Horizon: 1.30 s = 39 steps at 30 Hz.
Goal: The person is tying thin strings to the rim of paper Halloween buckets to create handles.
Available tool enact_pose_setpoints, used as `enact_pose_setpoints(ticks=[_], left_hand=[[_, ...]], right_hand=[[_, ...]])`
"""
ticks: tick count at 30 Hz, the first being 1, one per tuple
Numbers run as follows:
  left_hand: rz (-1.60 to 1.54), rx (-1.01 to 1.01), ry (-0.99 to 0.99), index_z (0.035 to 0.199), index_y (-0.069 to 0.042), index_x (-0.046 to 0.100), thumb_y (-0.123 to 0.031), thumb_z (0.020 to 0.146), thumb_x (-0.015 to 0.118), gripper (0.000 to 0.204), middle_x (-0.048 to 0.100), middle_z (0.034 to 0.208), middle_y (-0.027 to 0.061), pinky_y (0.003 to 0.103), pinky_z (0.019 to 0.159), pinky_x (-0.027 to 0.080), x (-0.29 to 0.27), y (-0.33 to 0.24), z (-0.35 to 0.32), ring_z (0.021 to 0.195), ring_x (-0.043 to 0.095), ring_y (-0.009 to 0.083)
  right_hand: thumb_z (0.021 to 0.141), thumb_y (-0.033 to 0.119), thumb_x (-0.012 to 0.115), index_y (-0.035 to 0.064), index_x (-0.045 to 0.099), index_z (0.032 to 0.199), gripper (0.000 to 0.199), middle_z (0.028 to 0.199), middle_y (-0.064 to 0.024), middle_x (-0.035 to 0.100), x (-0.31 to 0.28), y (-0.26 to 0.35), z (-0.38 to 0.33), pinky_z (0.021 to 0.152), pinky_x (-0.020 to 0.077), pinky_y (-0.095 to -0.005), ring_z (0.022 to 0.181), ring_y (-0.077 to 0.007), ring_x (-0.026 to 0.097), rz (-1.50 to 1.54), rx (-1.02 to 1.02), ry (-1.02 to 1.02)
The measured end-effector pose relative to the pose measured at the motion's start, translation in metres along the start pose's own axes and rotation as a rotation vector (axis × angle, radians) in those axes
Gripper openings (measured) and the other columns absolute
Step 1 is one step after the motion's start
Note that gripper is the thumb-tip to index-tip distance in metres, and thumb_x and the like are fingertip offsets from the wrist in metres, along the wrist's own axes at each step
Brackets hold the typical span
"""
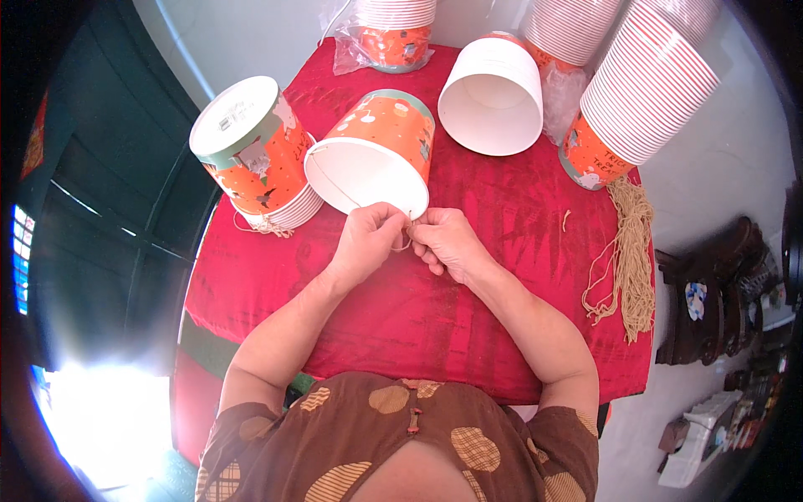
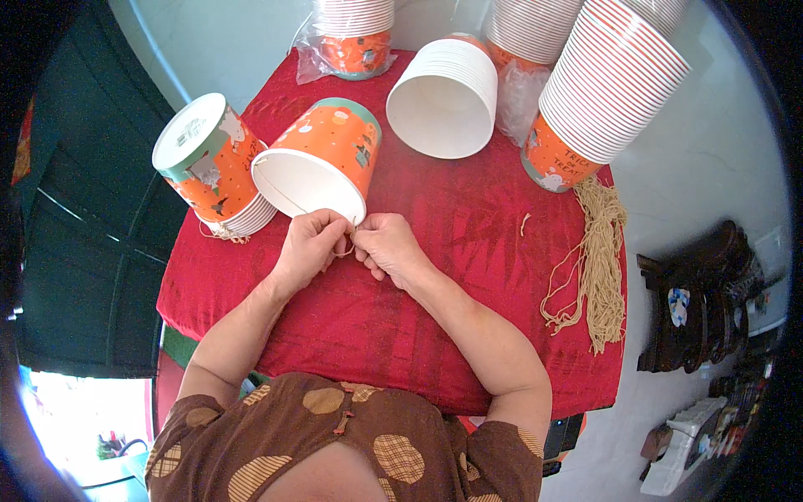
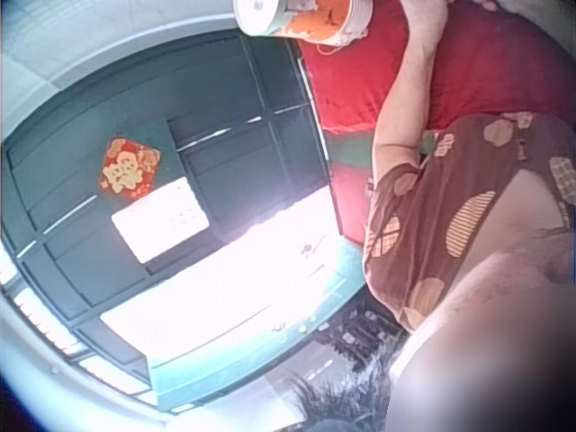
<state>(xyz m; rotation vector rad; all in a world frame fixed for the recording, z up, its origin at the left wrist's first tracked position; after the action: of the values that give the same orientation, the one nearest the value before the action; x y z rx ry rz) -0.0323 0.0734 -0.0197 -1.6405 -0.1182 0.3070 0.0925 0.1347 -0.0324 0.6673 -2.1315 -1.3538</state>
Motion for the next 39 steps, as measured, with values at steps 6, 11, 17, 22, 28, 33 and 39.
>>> enact_pose_setpoints(ticks=[6, 11, 17, 22, 28, 33, 39], left_hand=[[-0.029, -0.106, 0.010, 0.083, 0.001, 0.061, -0.012, 0.090, 0.055, 0.016, 0.057, 0.062, 0.0020, 0.022, 0.042, 0.037, -0.0002, -0.0001, 0.0009, 0.048, 0.047, 0.0065], [-0.073, -0.149, 0.031, 0.083, -0.001, 0.061, -0.012, 0.089, 0.056, 0.014, 0.057, 0.062, 0.0014, 0.021, 0.038, 0.035, -0.0016, 0.0018, 0.0015, 0.046, 0.046, 0.0061], [-0.152, -0.124, 0.102, 0.092, 0.000, 0.059, -0.007, 0.086, 0.056, 0.010, 0.058, 0.066, 0.0025, 0.021, 0.038, 0.034, -0.0011, 0.0059, 0.0025, 0.046, 0.046, 0.0062], [-0.142, -0.101, 0.141, 0.094, 0.000, 0.058, -0.006, 0.085, 0.057, 0.011, 0.058, 0.067, 0.0030, 0.020, 0.038, 0.035, -0.0015, 0.0044, 0.0022, 0.047, 0.047, 0.0060], [-0.097, -0.115, 0.125, 0.092, 0.000, 0.059, -0.013, 0.088, 0.062, 0.014, 0.058, 0.067, 0.0025, 0.019, 0.038, 0.036, -0.0004, 0.0058, 0.0036, 0.047, 0.048, 0.0058], [-0.020, -0.111, 0.060, 0.087, 0.000, 0.059, -0.012, 0.091, 0.059, 0.013, 0.058, 0.066, 0.0023, 0.021, 0.044, 0.039, 0.0015, -0.0007, 0.0014, 0.051, 0.050, 0.0069], [0.107, -0.032, 0.036, 0.083, 0.002, 0.059, -0.013, 0.093, 0.055, 0.019, 0.058, 0.063, 0.0039, 0.025, 0.051, 0.043, -0.0015, 0.0062, 0.0046, 0.055, 0.052, 0.0095]], right_hand=[[0.083, 0.006, 0.058, -0.0017, 0.058, 0.081, 0.009, 0.063, -0.0058, 0.055, -0.0011, -0.0002, 0.0004, 0.031, 0.0328, -0.0243, 0.041, -0.0097, 0.045, 0.003, -0.004, 0.006], [0.083, 0.006, 0.058, -0.0017, 0.057, 0.080, 0.008, 0.063, -0.0058, 0.055, -0.0007, 0.0016, -0.0001, 0.031, 0.0326, -0.0244, 0.041, -0.0098, 0.045, -0.001, -0.007, 0.007], [0.082, 0.005, 0.058, -0.0011, 0.057, 0.079, 0.007, 0.062, -0.0055, 0.055, -0.0009, 0.0005, 0.0014, 0.031, 0.0326, -0.0241, 0.041, -0.0096, 0.045, 0.008, -0.004, 0.013], [0.081, 0.005, 0.058, -0.0007, 0.057, 0.078, 0.007, 0.061, -0.0053, 0.054, -0.0005, 0.0018, -0.0010, 0.031, 0.0327, -0.0238, 0.041, -0.0094, 0.045, 0.018, 0.001, 0.010], [0.082, 0.006, 0.059, -0.0006, 0.058, 0.078, 0.008, 0.061, -0.0051, 0.054, -0.0004, 0.0034, -0.0023, 0.031, 0.0325, -0.0240, 0.041, -0.0092, 0.045, 0.004, 0.013, 0.015], [0.084, 0.007, 0.059, -0.0012, 0.058, 0.079, 0.010, 0.061, -0.0050, 0.054, 0.0000, 0.0038, -0.0022, 0.032, 0.0326, -0.0245, 0.041, -0.0094, 0.045, 0.001, 0.012, 0.025], [0.085, 0.009, 0.060, -0.0013, 0.059, 0.079, 0.012, 0.061, -0.0049, 0.054, -0.0006, 0.0027, -0.0003, 0.032, 0.0331, -0.0250, 0.041, -0.0096, 0.045, -0.005, 0.018, 0.050]])
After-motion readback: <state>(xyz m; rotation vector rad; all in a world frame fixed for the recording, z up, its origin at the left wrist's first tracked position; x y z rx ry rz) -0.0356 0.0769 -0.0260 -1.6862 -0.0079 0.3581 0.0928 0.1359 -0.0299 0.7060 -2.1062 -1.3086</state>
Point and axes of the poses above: each hand's wrist, its own z-axis towards the middle knuckle, its own x-axis out of the palm, y = z × x, the point moved 5 cm from there along z, towards the middle knuckle
